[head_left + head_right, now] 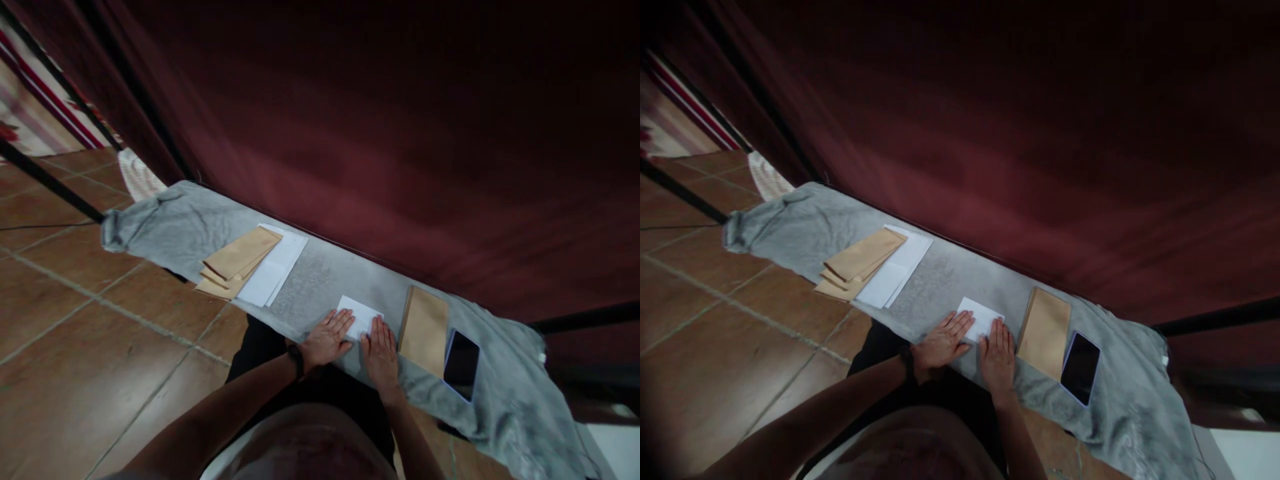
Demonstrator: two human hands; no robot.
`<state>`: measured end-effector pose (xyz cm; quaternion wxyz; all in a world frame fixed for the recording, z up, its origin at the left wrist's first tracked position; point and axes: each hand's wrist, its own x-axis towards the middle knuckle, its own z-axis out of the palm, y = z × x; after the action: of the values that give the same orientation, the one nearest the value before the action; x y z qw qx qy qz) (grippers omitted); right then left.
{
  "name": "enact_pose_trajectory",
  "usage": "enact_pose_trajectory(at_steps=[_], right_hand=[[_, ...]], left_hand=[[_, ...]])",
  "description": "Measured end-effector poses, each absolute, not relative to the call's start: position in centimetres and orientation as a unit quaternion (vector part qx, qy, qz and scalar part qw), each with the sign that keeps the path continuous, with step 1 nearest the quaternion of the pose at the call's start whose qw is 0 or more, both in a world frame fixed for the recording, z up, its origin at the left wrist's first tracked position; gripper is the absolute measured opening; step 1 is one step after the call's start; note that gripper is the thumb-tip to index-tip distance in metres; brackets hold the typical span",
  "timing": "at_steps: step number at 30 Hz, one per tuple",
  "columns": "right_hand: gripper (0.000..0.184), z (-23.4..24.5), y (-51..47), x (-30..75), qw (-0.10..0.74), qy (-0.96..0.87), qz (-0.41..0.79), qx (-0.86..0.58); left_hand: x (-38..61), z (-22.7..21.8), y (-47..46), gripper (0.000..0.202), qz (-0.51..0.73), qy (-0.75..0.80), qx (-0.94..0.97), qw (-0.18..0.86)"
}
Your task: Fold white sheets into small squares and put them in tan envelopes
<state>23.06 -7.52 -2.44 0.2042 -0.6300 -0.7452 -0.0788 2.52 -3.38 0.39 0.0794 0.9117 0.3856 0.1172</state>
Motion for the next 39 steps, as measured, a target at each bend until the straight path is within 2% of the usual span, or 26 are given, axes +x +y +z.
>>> enact_pose_trajectory(at_steps=[11, 17, 25, 28, 32, 36, 39], right_hand=[[0.065, -3.5, -8.3, 24.8, 0.203, -0.751, -0.066, -0.625], [0.068, -3.7, -8.4, 25.2, 0.203, -0.76, -0.063, -0.615], [0.069, -3.5, -8.3, 25.0, 0.206, -0.756, -0.052, -0.619], [0.066, -3.3, -8.2, 25.0, 0.209, -0.753, -0.041, -0.622], [0.054, -2.2, -7.5, 25.5, 0.243, -0.75, 0.002, -0.615], [0.035, -0.1, -6.5, 26.1, 0.332, -0.691, 0.151, -0.624], [0.039, 1.2, -5.7, 26.0, 0.373, -0.624, 0.223, -0.649]], left_hand=[[2.7, 0.7, -3.4, 0.065, 0.072, 0.386, 0.919, 0.04], [3.5, -0.1, -2.7, 0.051, 0.037, 0.389, 0.92, 0.01], [3.8, -1.2, -1.1, 0.057, 0.014, 0.36, 0.933, 0.008], [3.5, 0.2, -0.8, 0.053, 0.037, 0.362, 0.93, 0.052], [2.9, 3.2, -0.1, 0.037, 0.102, 0.394, 0.901, 0.151], [2.3, 5.8, 1.6, 0.028, 0.141, 0.42, 0.878, 0.179], [2.0, 6.5, 3.0, 0.022, 0.24, 0.478, 0.794, 0.289]])
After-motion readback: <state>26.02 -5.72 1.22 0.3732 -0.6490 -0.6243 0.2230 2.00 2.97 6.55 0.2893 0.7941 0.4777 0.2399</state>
